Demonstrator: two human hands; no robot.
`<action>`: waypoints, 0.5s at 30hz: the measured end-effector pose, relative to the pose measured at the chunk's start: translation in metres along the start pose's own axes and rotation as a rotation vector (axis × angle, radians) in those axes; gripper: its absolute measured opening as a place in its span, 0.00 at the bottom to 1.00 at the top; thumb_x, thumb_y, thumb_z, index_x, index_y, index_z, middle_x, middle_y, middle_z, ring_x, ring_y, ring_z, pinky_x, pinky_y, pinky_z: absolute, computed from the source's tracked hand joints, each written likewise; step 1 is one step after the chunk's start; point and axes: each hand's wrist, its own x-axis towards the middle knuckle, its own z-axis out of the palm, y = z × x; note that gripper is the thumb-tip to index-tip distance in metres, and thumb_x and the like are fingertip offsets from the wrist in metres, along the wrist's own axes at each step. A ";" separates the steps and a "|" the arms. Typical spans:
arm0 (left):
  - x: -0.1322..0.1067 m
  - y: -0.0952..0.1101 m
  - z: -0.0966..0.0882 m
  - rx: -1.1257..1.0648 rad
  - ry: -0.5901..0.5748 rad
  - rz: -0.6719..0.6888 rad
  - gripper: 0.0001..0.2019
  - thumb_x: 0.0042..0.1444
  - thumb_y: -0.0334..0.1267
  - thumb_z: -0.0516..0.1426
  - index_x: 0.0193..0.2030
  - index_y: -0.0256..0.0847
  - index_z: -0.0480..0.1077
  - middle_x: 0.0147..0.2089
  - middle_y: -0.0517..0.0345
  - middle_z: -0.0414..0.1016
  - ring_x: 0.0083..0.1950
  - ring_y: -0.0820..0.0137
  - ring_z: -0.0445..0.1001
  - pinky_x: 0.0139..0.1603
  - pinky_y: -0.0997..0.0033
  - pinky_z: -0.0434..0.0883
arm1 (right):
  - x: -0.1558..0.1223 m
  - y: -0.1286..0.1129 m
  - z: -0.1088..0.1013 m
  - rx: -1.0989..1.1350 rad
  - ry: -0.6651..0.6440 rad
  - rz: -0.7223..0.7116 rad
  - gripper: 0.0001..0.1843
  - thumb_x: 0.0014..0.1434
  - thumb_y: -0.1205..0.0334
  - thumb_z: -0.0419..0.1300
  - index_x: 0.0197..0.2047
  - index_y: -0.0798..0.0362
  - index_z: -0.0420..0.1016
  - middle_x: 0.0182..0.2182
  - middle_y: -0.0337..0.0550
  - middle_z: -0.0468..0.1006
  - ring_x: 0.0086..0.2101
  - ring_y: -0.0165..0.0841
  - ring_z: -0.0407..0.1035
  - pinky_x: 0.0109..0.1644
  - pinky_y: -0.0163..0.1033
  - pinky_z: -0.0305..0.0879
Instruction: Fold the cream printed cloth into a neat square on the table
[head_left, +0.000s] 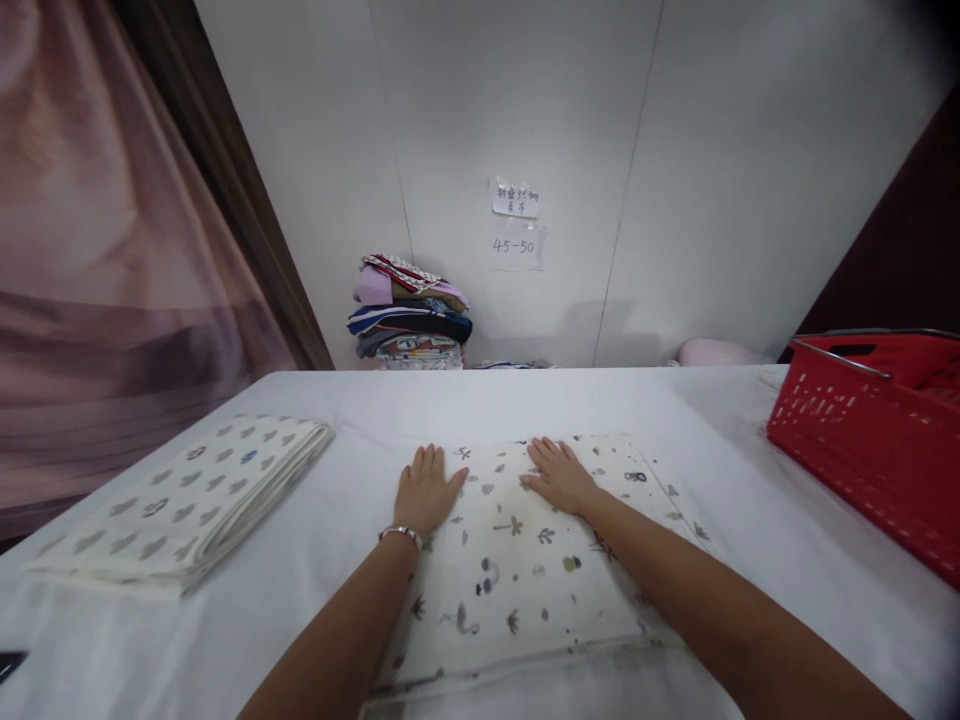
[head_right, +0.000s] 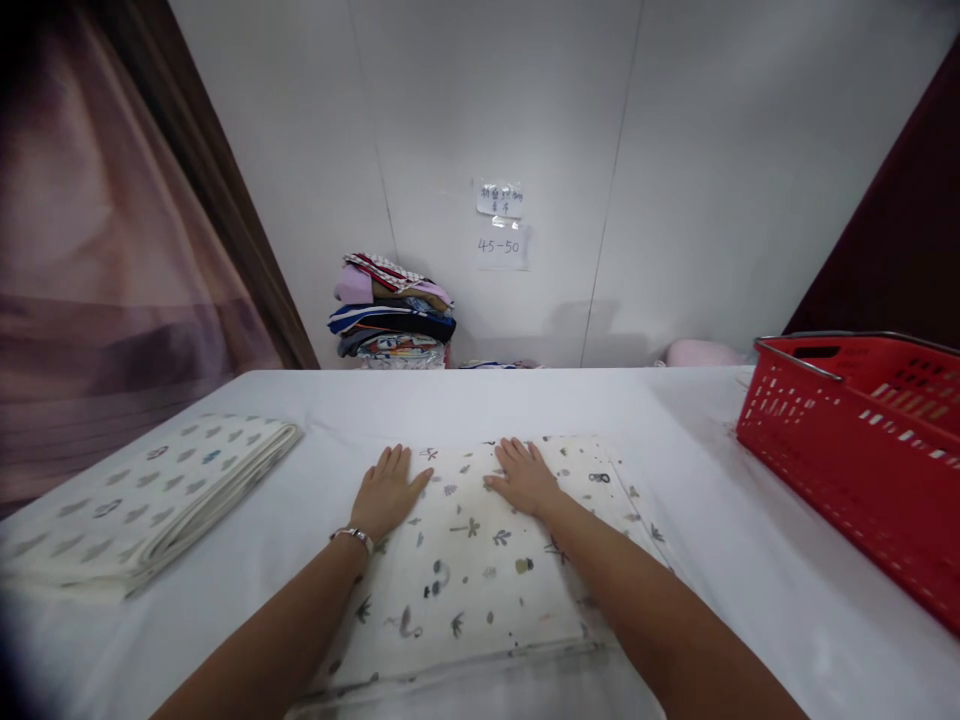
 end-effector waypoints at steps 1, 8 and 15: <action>0.000 0.000 -0.001 0.002 -0.001 0.001 0.37 0.56 0.58 0.37 0.63 0.31 0.51 0.66 0.46 0.47 0.67 0.58 0.42 0.62 0.54 0.49 | -0.001 0.000 -0.003 0.005 -0.019 -0.001 0.40 0.57 0.36 0.31 0.65 0.54 0.45 0.64 0.46 0.41 0.63 0.40 0.34 0.62 0.51 0.32; 0.002 -0.001 -0.002 0.001 -0.004 0.007 0.37 0.55 0.58 0.37 0.63 0.31 0.51 0.66 0.46 0.47 0.67 0.57 0.42 0.61 0.54 0.50 | -0.065 0.050 -0.027 -0.148 0.079 0.130 0.40 0.58 0.37 0.33 0.64 0.55 0.48 0.64 0.49 0.44 0.63 0.40 0.34 0.63 0.51 0.30; 0.004 -0.001 -0.003 -0.012 -0.041 -0.010 0.38 0.54 0.58 0.38 0.63 0.30 0.50 0.66 0.46 0.46 0.67 0.57 0.42 0.61 0.53 0.49 | -0.110 0.097 -0.018 -0.154 0.058 0.355 0.37 0.59 0.39 0.35 0.64 0.53 0.47 0.65 0.46 0.41 0.63 0.39 0.33 0.61 0.51 0.38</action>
